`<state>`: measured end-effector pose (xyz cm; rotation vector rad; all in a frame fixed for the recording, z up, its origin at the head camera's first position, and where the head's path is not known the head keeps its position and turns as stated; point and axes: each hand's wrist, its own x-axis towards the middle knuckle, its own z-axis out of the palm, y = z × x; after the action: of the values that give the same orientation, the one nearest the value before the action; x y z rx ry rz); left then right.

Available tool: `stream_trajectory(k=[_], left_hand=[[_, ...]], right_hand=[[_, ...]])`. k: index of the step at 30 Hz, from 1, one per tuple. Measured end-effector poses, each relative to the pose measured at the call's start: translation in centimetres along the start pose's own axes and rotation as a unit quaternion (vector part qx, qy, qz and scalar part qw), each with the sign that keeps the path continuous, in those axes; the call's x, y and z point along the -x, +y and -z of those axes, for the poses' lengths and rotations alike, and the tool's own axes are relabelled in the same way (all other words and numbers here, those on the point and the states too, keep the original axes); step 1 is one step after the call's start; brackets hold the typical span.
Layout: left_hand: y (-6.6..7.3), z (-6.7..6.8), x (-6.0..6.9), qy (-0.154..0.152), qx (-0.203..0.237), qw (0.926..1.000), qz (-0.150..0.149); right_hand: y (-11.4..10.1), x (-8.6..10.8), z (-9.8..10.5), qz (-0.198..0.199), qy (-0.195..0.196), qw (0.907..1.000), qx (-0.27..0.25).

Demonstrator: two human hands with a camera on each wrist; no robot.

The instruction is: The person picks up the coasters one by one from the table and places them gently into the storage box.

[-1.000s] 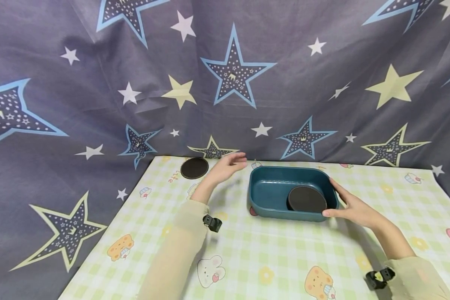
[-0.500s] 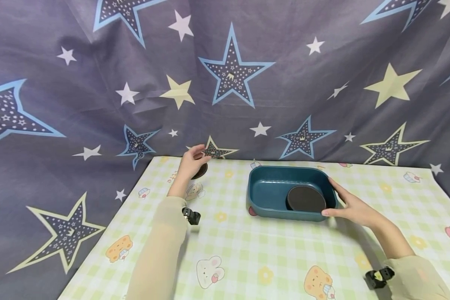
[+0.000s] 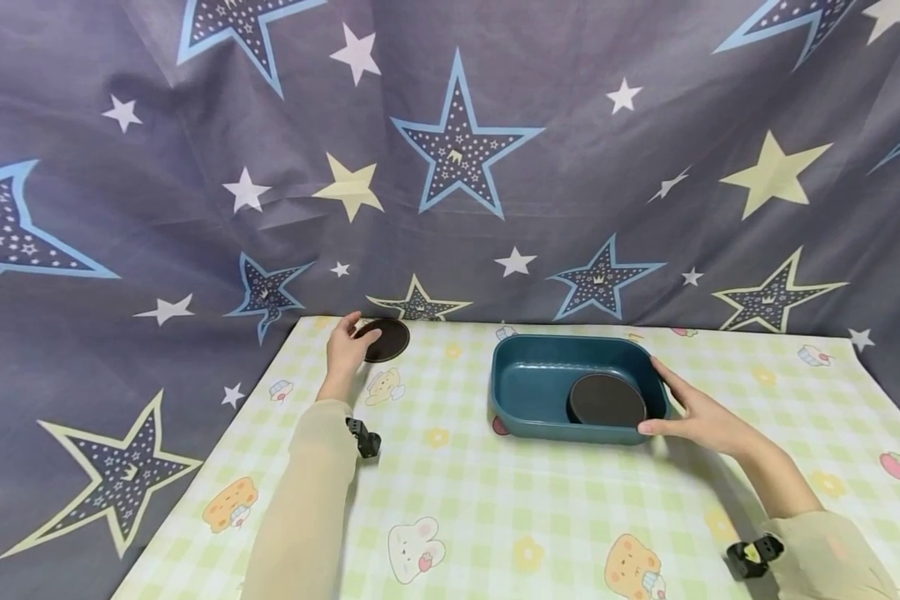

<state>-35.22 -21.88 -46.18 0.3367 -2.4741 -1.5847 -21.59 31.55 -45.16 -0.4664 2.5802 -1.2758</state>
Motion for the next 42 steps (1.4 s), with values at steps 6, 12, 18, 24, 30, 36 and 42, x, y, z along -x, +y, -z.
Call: stream_trajectory(k=[6,12,18,24,30,36,42], left_hand=[[-1.4,0.0,-0.4,-0.006,-0.082,0.9961,0.031],[-0.8,-0.5,-0.3,-0.033,-0.207,0.9773,0.031],[-0.1,-1.6,0.2,-0.036,-0.254,0.9655,0.048],[-0.1,-0.8,0.5,-0.029,-0.227,0.9721,0.05],[0.2,0.7,0.3,-0.028,-0.174,0.9835,0.039],[1.1,0.9,0.0,-0.024,-0.044,0.9974,0.051],[2.9,1.0,0.8,-0.044,0.042,0.9973,0.042]], right_hand=[[0.0,0.1,0.2,0.0,0.002,1.0,0.004],[-0.3,0.3,0.4,0.001,0.002,1.0,0.0],[-0.3,0.6,0.3,0.006,0.005,1.0,-0.003],[-0.1,0.5,-0.1,0.008,0.005,0.9999,-0.005],[-0.1,0.5,-0.1,0.004,0.006,1.0,-0.002],[-0.2,0.3,0.0,0.001,0.008,0.9999,0.009],[-0.1,0.2,-0.1,0.003,0.008,0.9999,0.01]])
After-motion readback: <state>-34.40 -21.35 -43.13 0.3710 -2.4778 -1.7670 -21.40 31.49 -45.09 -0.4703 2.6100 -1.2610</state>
